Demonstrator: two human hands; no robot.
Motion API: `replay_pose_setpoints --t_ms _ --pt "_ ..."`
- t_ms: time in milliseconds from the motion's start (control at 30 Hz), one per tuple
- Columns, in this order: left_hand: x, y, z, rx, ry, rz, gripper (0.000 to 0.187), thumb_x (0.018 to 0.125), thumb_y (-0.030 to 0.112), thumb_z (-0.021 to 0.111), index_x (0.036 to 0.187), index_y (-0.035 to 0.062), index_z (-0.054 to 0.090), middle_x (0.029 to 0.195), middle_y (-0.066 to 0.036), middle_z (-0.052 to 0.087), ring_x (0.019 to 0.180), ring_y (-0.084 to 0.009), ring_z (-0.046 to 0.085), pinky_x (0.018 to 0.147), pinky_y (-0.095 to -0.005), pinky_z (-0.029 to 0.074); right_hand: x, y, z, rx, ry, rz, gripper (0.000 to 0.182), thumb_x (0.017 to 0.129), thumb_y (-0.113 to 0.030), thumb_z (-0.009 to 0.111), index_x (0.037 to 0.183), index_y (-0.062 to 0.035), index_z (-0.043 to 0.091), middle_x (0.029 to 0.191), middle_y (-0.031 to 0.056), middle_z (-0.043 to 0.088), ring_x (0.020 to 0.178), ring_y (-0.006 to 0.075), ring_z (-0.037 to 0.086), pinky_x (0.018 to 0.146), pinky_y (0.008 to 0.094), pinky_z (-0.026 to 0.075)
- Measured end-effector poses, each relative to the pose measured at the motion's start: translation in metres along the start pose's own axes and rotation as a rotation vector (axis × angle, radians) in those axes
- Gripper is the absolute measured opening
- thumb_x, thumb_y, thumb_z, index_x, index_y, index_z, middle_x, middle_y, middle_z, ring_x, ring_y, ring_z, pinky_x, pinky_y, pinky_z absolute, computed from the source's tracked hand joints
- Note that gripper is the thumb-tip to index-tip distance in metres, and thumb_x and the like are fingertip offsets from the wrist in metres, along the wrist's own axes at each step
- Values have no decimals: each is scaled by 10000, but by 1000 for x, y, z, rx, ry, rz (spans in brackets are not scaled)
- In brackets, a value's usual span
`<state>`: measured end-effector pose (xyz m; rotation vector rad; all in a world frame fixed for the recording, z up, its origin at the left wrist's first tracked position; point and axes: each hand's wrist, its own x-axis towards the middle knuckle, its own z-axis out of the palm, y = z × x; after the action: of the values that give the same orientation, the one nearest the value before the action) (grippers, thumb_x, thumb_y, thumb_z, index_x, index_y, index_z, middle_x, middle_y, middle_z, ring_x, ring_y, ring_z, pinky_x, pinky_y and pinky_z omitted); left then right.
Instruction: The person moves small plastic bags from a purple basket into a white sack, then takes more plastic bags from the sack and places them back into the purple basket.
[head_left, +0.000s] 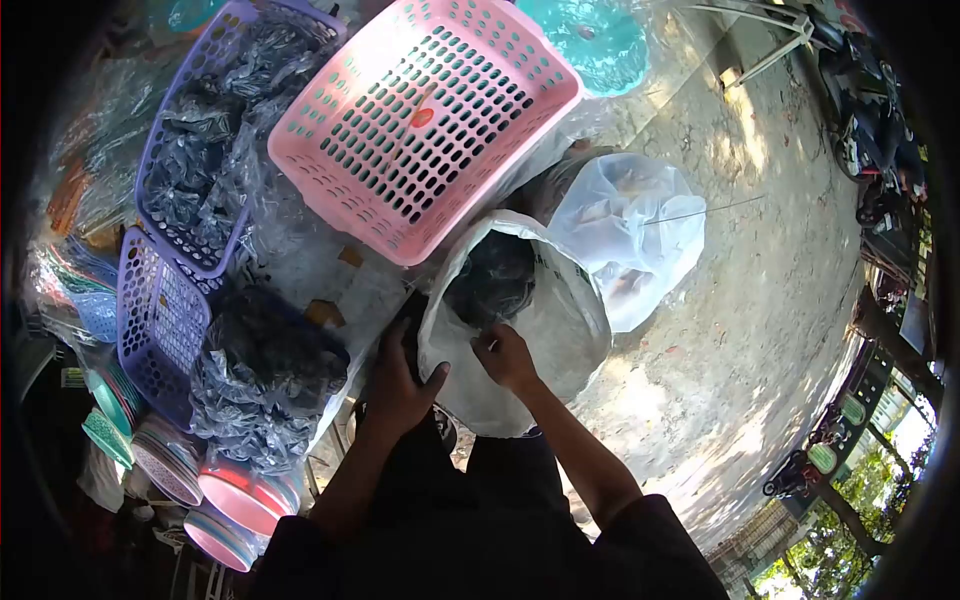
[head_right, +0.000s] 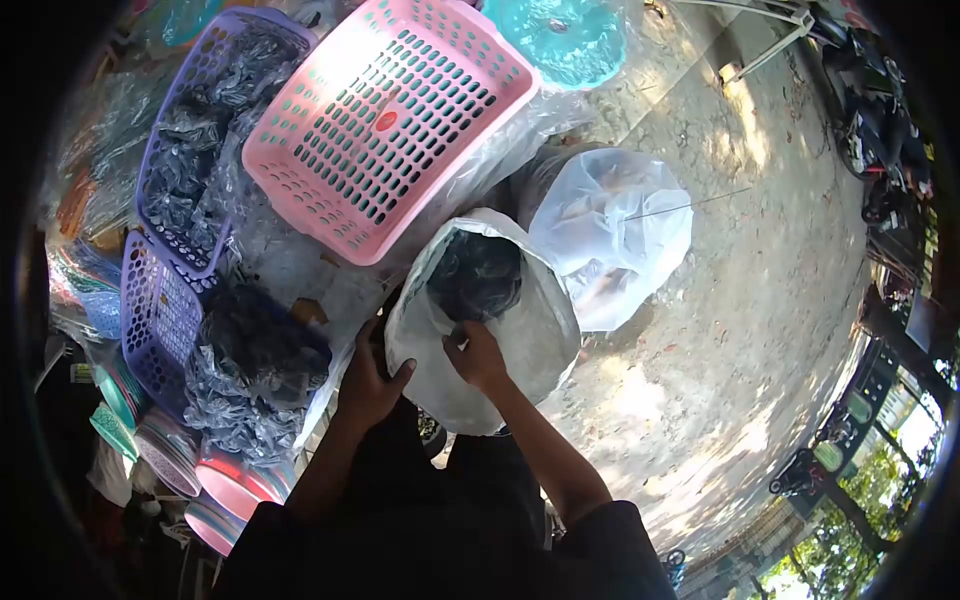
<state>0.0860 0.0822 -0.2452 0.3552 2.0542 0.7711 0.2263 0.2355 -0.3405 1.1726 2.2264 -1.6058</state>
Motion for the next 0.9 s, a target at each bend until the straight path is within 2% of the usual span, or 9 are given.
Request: replay_pose_setpoints --t_ms 100,200,300,367,433,500,567,667,900 --pt "0 -14 28 109 -6 -15 751 843 206 670 1424 -49 269 1386 -314 409 1281 -464 417 1073 -470 352 50 69 8 383 -76 677 515 832 -407 664 1200 -58 571 1014 92 666 901 281 637 725 393 506" --pt "0 -16 39 39 -31 -97 713 865 158 618 1443 -50 257 1413 -316 382 1317 -454 387 1100 -456 326 79 135 40 477 28 655 646 823 -458 643 1318 -71 495 1163 118 621 1052 289 606 756 424 507" --pt "-5 -2 43 -60 -55 -109 673 882 119 563 1451 -56 251 1445 -315 343 1348 -448 352 1112 -456 306 108 195 74 198 29 611 707 823 -490 627 1373 -83 451 1289 150 548 1133 338 566 840 467 503" --pt "-8 -14 49 133 47 74 566 911 153 581 1383 -59 349 1107 -311 625 1048 -406 638 877 -441 495 125 219 85 -415 138 249 593 844 -508 578 1196 -32 609 1221 222 599 1110 373 586 965 483 455" --pt "-10 -20 52 115 45 71 554 920 167 579 1375 -62 359 1158 -288 607 1092 -370 617 912 -424 476 137 160 57 -593 295 392 577 855 -491 581 1249 -69 577 1307 200 547 1198 355 530 1032 457 410" --pt "-11 -20 54 18 88 36 547 927 188 582 1367 -59 371 1219 -264 562 1140 -356 565 965 -408 439 170 183 59 -706 233 156 554 912 -457 526 1313 -76 528 1361 179 512 1274 332 471 1090 459 345" --pt "-7 -22 53 -44 98 16 560 928 207 589 1368 -57 363 1265 -227 517 1172 -317 517 997 -395 408 211 220 73 -919 524 -214 295 934 -196 489 1176 -70 600 1139 181 602 1097 350 571 910 521 455" --pt "-8 -26 52 -228 107 -52 597 929 217 604 1382 -60 331 1300 -217 488 1194 -290 498 1003 -397 402 226 229 75 -981 529 -223 259 926 -200 500 1128 -82 608 1084 154 609 1051 323 581 893 507 446" --pt "-5 -19 50 -382 100 -26 623 928 216 608 1386 -84 311 1222 -249 558 1133 -320 578 952 -408 458 213 212 67 -1088 155 -211 478 873 -213 543 1346 -164 487 1313 223 504 1248 412 459 1054 551 326"
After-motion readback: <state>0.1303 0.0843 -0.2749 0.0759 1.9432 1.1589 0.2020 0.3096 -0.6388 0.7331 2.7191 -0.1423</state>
